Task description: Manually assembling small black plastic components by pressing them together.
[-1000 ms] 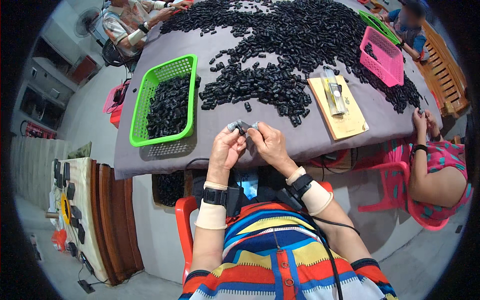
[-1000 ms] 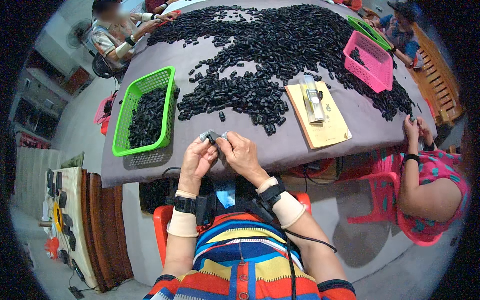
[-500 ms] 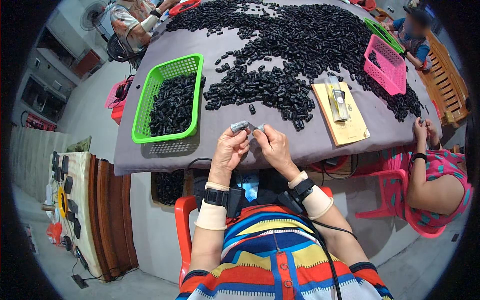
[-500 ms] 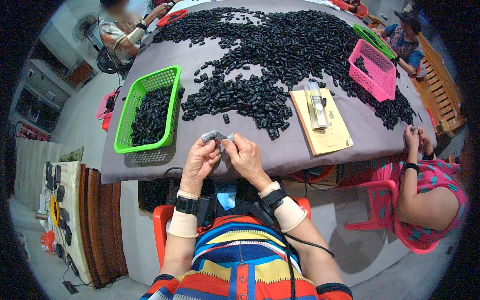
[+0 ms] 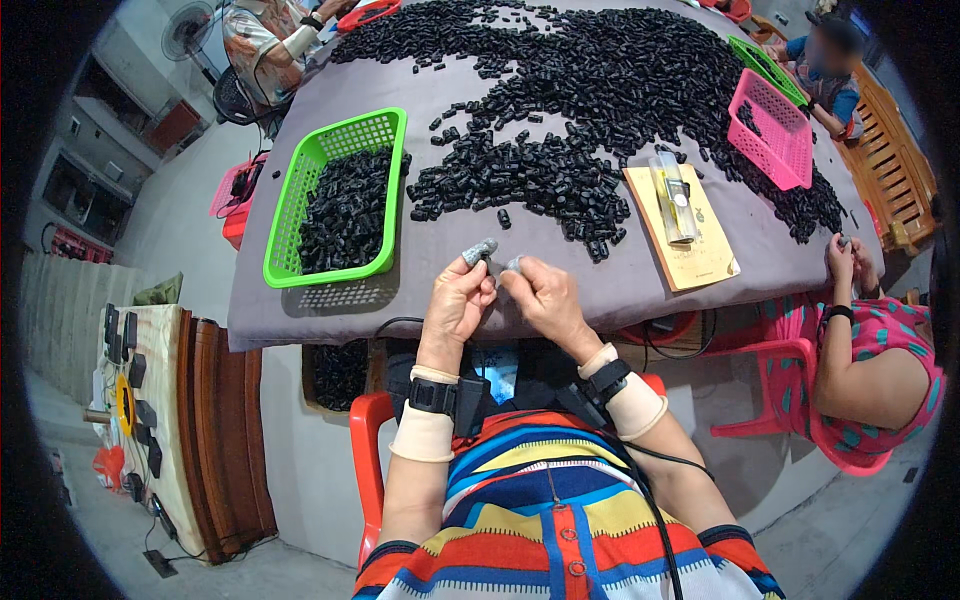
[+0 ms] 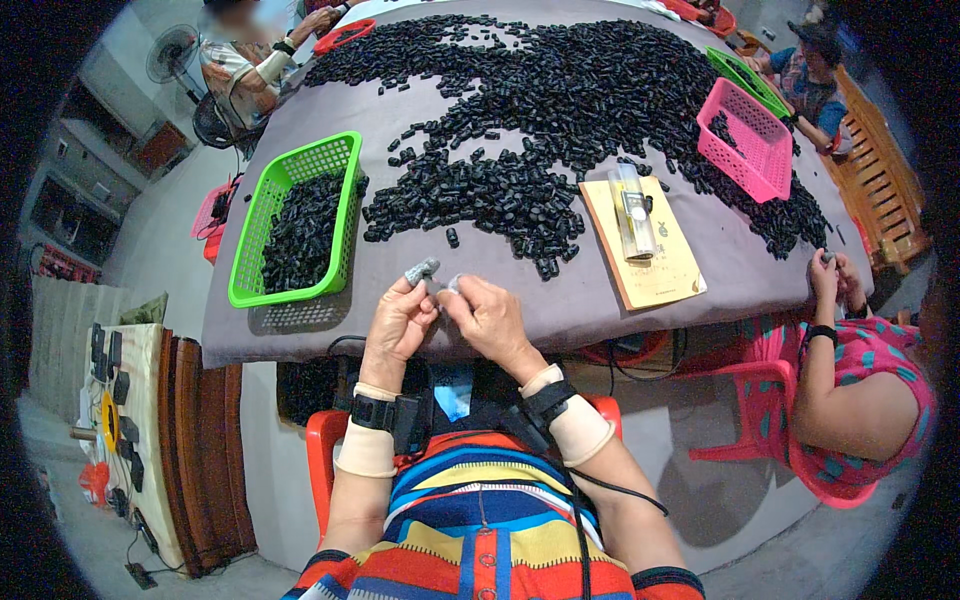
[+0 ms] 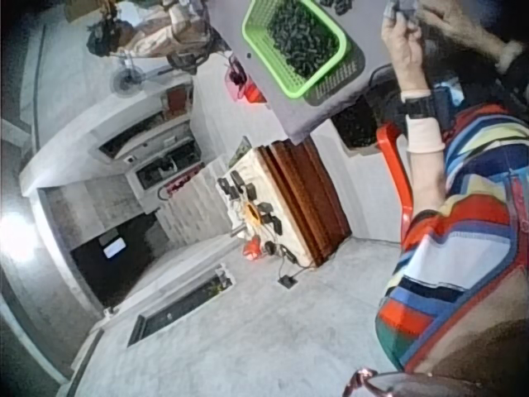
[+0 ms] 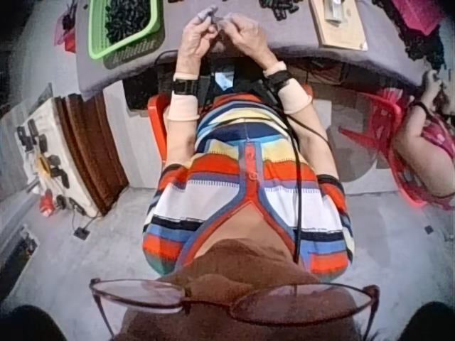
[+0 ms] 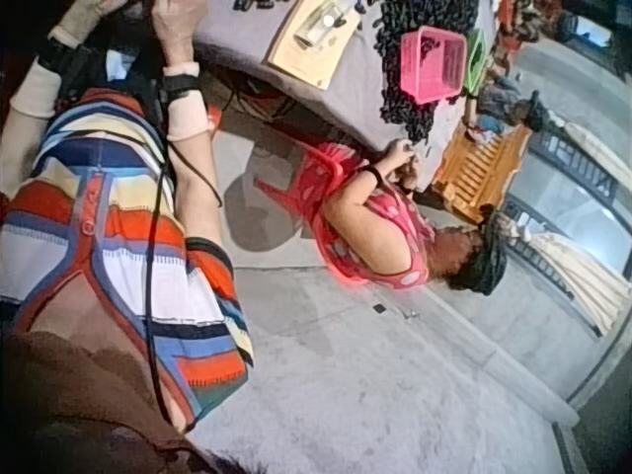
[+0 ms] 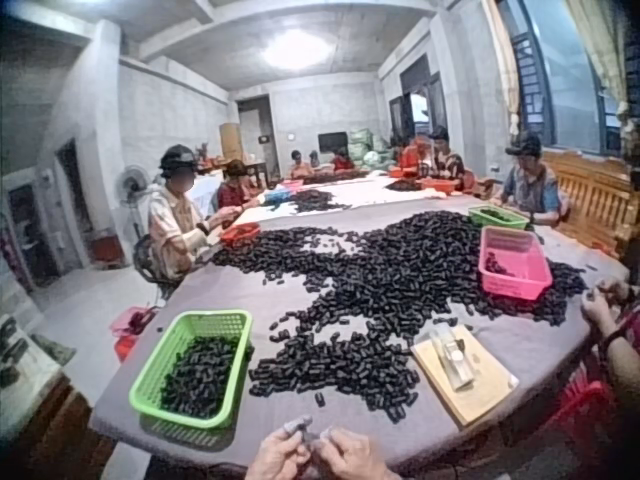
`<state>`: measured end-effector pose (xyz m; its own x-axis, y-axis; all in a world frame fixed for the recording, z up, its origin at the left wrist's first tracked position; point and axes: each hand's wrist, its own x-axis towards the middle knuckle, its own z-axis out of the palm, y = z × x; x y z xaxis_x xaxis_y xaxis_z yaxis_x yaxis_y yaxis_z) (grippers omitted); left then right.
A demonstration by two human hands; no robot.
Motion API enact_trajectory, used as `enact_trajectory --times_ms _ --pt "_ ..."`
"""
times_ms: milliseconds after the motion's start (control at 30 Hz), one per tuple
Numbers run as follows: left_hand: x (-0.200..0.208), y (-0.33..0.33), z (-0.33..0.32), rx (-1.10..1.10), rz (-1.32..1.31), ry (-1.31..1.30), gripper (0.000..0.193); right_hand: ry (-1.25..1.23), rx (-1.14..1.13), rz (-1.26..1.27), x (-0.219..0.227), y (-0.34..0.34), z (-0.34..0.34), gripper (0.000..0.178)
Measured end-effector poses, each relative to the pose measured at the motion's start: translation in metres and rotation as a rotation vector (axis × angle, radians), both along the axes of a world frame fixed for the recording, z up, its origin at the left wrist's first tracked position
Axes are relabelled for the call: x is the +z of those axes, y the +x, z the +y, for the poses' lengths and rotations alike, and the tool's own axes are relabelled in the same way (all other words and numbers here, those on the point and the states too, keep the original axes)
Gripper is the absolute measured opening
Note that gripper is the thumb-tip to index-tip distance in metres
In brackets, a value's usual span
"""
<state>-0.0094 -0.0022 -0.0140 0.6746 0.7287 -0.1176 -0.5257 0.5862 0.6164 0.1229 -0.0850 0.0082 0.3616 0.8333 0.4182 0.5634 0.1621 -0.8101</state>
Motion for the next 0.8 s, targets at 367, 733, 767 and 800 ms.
enact_trajectory --times_ms 367,733,767,800 --pt "0.03 -0.005 -0.002 0.101 0.176 0.06 0.026 -0.034 -0.009 0.228 0.003 0.0 -0.001 0.03" --pt "0.095 -0.033 0.066 0.74 1.003 1.195 0.031 0.041 -0.007 0.153 -0.007 0.004 0.001 0.03" --pt "0.086 -0.022 0.061 0.604 0.979 1.259 0.027 0.039 -0.011 0.233 -0.005 0.002 0.001 0.03" --pt "0.076 -0.006 0.055 0.547 0.987 1.328 0.026 0.035 -0.02 0.31 -0.004 0.003 0.0 0.031"
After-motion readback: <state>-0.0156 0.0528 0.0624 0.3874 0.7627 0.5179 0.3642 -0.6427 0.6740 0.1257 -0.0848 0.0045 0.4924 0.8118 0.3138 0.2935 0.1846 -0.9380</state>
